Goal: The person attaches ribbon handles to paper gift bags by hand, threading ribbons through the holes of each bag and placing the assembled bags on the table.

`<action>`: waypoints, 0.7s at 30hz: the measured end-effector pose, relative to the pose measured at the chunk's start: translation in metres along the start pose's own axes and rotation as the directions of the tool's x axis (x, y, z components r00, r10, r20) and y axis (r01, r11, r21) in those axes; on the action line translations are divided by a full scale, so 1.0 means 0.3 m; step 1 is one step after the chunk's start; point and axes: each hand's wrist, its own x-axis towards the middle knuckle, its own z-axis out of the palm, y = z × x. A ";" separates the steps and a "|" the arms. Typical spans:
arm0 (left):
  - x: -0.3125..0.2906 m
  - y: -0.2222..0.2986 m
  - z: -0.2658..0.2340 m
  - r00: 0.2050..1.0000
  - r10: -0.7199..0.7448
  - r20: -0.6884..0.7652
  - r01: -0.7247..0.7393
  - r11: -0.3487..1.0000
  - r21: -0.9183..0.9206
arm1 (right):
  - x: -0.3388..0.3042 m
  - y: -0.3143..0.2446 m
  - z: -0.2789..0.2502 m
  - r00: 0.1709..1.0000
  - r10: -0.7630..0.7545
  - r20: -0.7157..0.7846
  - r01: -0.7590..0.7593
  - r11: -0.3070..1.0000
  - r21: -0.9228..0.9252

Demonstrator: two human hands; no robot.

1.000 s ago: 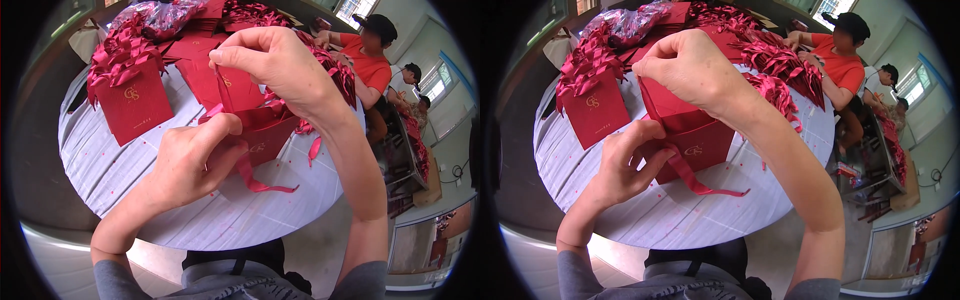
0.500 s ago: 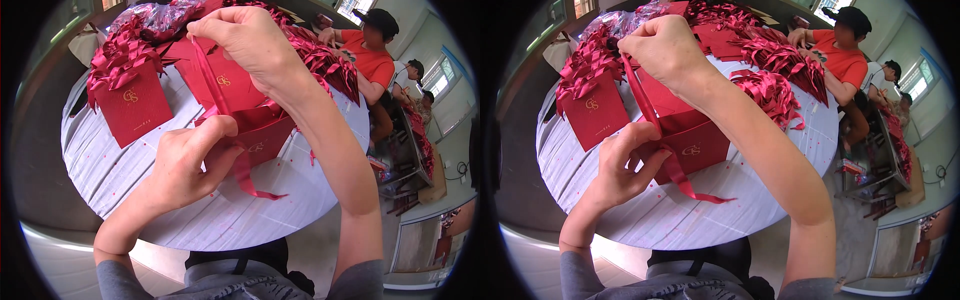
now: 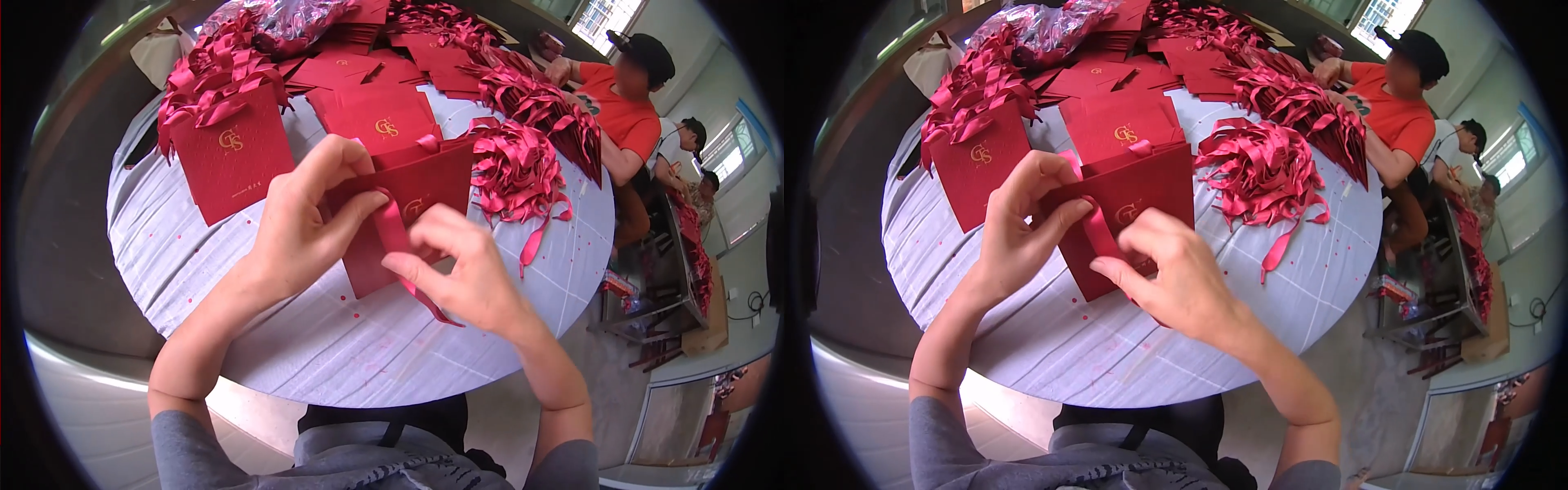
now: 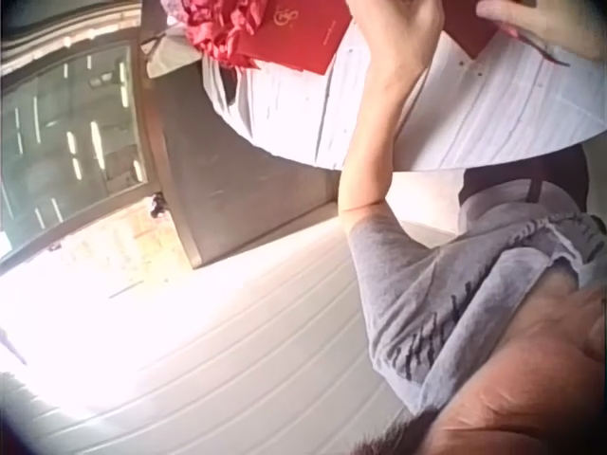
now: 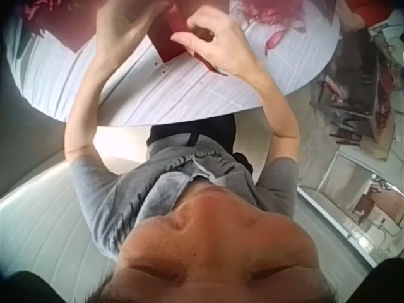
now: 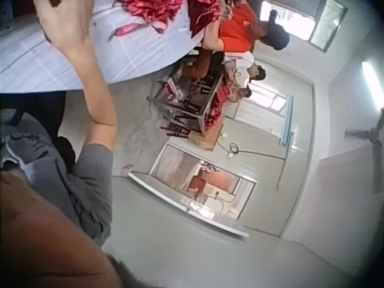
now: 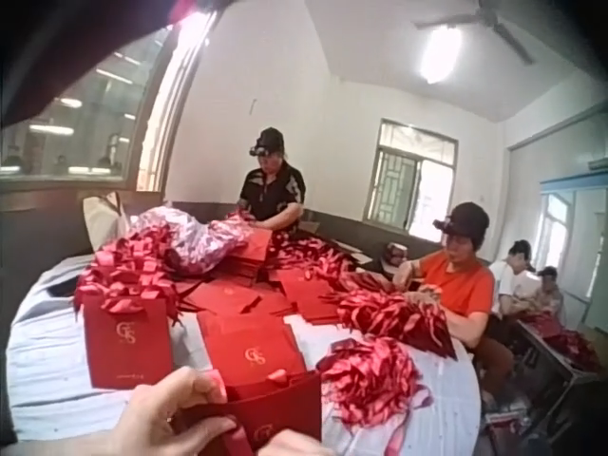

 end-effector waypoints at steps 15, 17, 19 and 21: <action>0.028 -0.162 -0.009 0.951 -0.293 0.103 0.301 0.951 -0.075 | -0.217 0.049 -0.092 0.906 0.411 0.102 -0.415 0.811 0.412; 0.029 -0.161 -0.012 0.963 -0.259 0.078 0.252 0.964 0.087 | -0.239 0.064 -0.121 0.898 0.429 0.097 -0.430 0.810 0.398; 0.026 -0.167 -0.015 0.973 -0.222 0.066 0.199 0.948 0.247 | -0.245 0.076 -0.138 0.898 0.432 0.087 -0.429 0.814 0.391; 0.024 -0.182 -0.014 0.975 -0.215 0.055 0.177 0.901 0.395 | -0.241 0.086 -0.150 0.897 0.436 0.075 -0.426 0.807 0.410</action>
